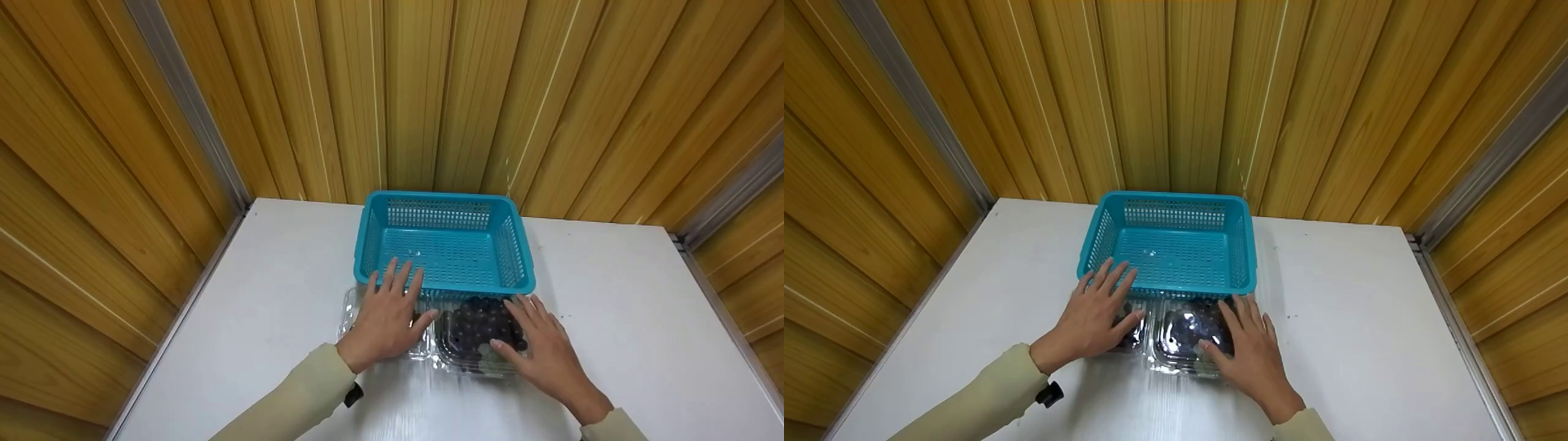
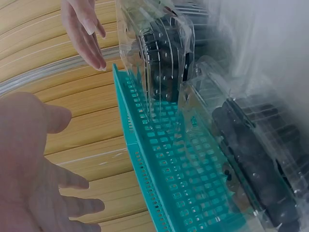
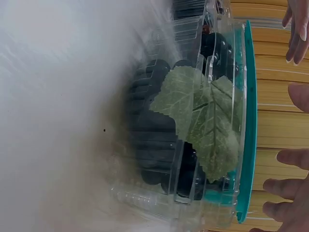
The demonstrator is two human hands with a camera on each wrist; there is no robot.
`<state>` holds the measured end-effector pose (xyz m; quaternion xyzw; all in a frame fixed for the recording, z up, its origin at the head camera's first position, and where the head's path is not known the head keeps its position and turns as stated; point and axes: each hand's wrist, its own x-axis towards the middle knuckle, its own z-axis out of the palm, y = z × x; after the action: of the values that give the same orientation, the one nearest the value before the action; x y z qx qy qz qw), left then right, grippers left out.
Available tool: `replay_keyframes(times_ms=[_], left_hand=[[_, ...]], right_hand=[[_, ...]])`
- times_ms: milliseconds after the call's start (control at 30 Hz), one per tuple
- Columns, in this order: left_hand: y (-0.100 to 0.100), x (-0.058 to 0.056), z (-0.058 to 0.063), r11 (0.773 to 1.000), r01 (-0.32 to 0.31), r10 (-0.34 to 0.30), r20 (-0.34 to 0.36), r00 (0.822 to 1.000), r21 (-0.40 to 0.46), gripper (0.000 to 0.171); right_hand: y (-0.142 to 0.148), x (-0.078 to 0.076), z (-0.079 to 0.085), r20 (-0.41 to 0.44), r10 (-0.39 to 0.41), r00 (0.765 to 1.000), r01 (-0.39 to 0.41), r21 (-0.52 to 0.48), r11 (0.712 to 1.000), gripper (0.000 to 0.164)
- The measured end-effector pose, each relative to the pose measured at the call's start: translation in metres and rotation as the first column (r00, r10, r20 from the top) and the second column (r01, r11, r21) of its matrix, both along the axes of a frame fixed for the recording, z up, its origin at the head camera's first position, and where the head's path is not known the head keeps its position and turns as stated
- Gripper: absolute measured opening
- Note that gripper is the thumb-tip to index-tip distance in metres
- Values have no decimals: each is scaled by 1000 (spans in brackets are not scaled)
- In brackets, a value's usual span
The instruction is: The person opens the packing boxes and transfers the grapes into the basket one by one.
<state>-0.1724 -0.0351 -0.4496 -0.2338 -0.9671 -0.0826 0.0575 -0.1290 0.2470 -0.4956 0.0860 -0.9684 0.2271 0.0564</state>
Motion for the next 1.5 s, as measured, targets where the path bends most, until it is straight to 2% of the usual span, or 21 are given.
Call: replay_keyframes(times_ms=[233,367,567,867,1267,1500], left_hand=[[0,3,-5,1000,7,-7,14,1000,16,71],[1,3,-7,1000,8,-8,22,1000,11,70],[1,4,-11,1000,25,-25,-3,1000,19,67],[2,6,-15,999,34,-33,-20,999,33,63],[4,9,-20,995,68,-59,-126,990,69,53],[4,10,-21,989,109,-98,-107,989,98,45]], right_hand=[[2,2,-8,-66,39,997,-40,-15,999,81],[3,1,-10,-60,46,997,-47,-14,999,82],[5,0,-13,-34,49,998,-49,-6,999,86],[7,1,-18,-55,57,997,-56,19,998,89],[8,1,-23,-49,62,997,-61,15,998,94],[9,0,-26,-43,76,996,-75,25,997,102]])
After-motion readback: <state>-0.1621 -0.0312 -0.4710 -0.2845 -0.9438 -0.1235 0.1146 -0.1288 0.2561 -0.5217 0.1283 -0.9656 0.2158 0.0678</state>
